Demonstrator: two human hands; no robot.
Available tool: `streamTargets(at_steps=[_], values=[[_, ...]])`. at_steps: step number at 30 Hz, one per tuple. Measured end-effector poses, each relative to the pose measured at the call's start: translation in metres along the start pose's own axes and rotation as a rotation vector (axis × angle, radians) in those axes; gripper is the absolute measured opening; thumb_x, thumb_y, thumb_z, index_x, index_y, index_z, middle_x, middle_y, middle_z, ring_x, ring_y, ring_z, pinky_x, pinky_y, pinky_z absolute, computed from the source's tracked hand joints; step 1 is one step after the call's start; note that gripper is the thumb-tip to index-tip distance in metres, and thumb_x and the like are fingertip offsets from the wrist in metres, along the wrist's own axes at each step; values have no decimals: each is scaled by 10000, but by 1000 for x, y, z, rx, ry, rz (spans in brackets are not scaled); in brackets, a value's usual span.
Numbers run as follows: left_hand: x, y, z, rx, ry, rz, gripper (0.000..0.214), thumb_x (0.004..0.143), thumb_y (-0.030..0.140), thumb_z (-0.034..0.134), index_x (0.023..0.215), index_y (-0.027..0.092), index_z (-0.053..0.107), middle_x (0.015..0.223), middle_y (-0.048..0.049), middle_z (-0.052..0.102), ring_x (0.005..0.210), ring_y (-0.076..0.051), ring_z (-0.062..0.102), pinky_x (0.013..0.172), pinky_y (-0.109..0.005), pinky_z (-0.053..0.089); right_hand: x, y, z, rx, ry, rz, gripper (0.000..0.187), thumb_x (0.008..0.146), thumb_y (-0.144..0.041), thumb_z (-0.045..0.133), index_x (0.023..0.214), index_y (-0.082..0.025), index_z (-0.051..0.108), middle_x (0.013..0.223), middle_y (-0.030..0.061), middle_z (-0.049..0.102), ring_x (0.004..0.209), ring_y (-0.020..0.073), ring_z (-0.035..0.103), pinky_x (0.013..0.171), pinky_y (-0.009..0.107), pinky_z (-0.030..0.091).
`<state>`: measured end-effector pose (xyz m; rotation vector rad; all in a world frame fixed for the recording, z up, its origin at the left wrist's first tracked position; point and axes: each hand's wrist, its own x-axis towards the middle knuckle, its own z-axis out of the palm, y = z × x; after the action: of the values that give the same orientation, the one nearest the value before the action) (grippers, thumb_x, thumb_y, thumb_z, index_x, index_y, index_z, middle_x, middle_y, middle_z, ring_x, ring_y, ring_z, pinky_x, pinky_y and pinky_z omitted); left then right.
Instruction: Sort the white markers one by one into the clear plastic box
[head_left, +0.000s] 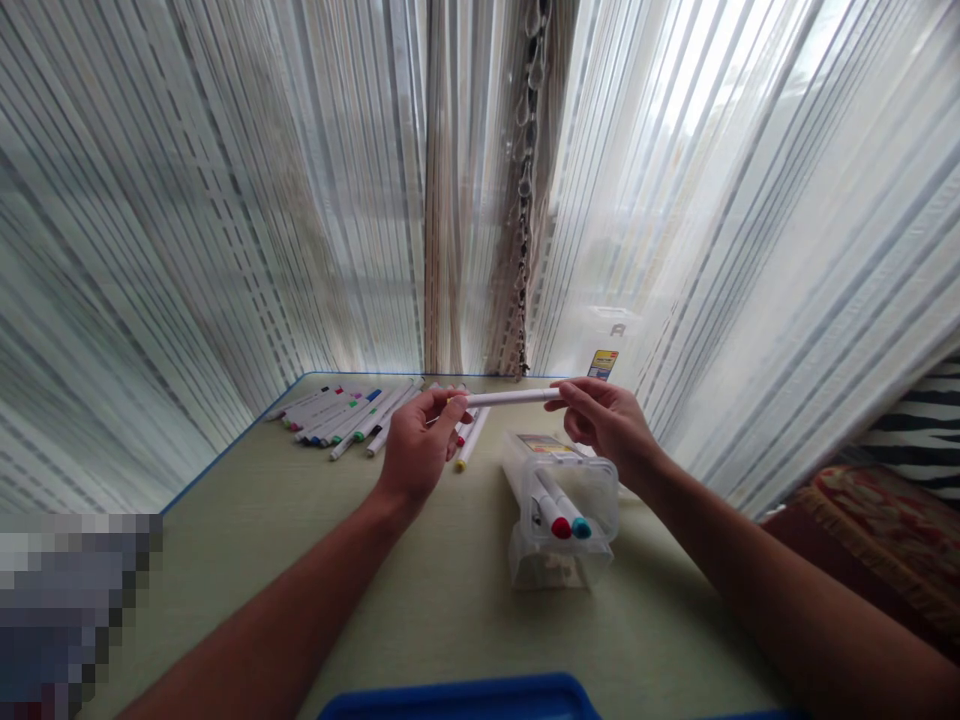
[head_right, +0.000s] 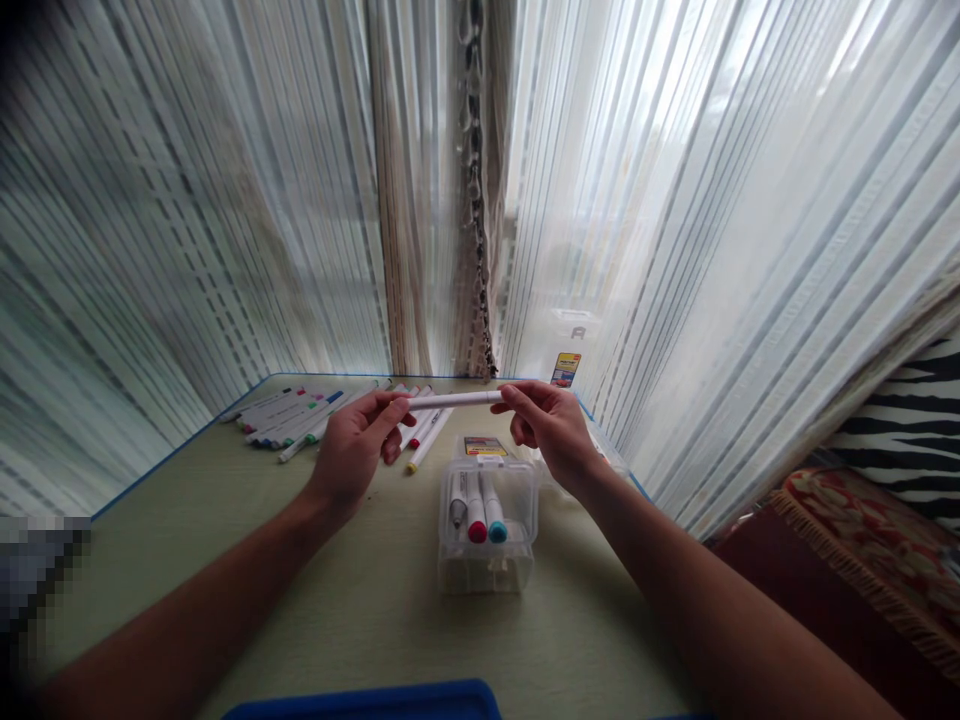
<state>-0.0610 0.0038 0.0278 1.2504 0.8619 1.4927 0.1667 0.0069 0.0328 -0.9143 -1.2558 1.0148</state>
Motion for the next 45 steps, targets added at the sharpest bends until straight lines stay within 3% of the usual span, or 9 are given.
streamTargets(at_steps=[13, 24, 45], values=[[1, 0, 0, 36, -12, 22, 267, 798, 370, 723, 853, 114, 668, 680, 1, 620, 395, -37, 424, 372, -193, 311, -3, -4, 1, -13, -12, -14, 338, 734, -448, 816, 905, -165, 745, 772, 66, 740, 421, 66, 464, 388, 235, 234], [3, -3, -3, 12, 0, -5, 285, 819, 378, 649, 970, 139, 614, 716, 12, 635, 387, -51, 447, 381, -199, 338, 1, -6, 0, 30, 44, -50, 315, 739, -454, 812, 866, -179, 728, 763, 56, 732, 419, 57, 421, 391, 236, 257], [1, 0, -1, 63, 6, 44, 273, 840, 379, 664, 913, 120, 616, 685, 21, 619, 387, -34, 418, 378, -184, 312, -1, -8, 4, 82, 25, -22, 305, 733, -399, 817, 911, -162, 748, 741, 52, 733, 404, 62, 466, 380, 216, 273]])
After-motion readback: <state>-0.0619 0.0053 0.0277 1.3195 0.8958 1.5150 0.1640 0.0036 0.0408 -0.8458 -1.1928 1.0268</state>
